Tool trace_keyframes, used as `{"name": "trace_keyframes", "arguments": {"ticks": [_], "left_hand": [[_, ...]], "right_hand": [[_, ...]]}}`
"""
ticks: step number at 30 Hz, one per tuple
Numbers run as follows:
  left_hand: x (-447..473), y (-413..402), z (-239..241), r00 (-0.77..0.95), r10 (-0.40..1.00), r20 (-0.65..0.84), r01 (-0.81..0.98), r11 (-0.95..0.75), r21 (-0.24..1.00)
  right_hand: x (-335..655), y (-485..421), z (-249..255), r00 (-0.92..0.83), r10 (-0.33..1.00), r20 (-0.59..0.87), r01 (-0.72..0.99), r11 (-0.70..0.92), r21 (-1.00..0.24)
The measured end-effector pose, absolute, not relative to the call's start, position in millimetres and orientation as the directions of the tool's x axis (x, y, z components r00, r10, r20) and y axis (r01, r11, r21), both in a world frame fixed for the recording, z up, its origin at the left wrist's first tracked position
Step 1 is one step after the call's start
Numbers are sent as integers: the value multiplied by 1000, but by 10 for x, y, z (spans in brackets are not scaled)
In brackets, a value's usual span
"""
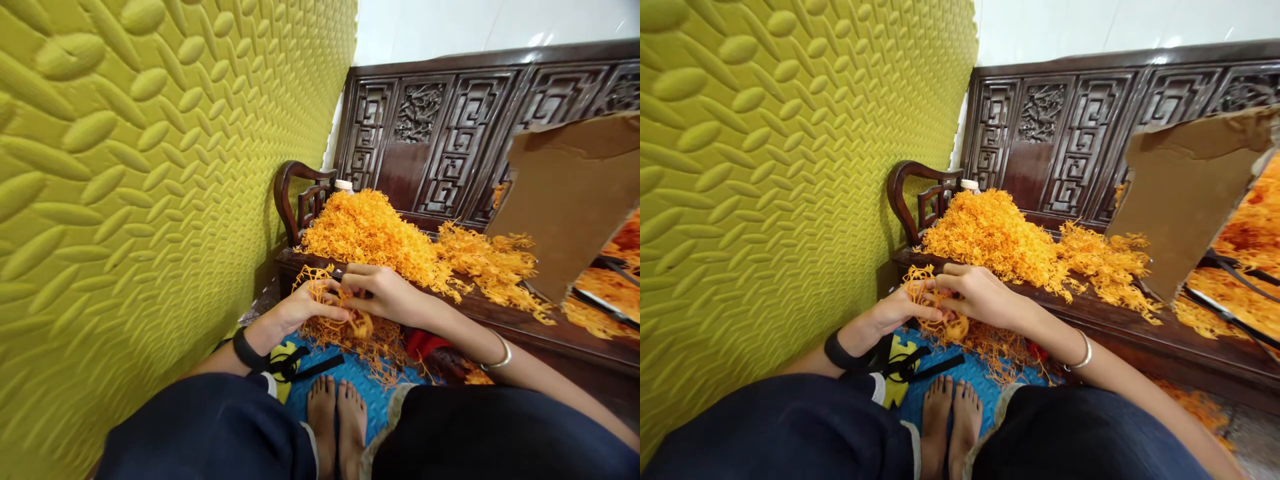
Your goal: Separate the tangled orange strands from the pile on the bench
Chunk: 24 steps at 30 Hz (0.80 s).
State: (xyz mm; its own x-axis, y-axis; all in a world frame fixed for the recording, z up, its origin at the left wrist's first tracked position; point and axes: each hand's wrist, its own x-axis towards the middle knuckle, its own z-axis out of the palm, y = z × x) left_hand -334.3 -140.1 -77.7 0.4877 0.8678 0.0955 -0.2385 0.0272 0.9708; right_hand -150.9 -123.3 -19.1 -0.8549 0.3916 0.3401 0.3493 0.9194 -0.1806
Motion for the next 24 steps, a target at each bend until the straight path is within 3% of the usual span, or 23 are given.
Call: {"name": "trace_keyframes", "arguments": {"ticks": [6,12,20,24], "left_hand": [[-3318,-1412,-768,442,896,37,-190,53,980],[-3282,-1411,-746,439,896,65,-98,-24,995],[-3327,-1382,-752,380,924,39,34,-56,998],[-3337,-1366,-764,380,920,93,-14,-95,995]], "right_hand": [[-1447,-1235,-160,-810,461,362,448,885,-123],[-1522,-1254,-223,-828,460,320,468,882,-56],[-1432,-1226,-195,-880,412,236,354,900,-253],[-1399,-1246,-158,-888,412,204,293,850,-438]]}}
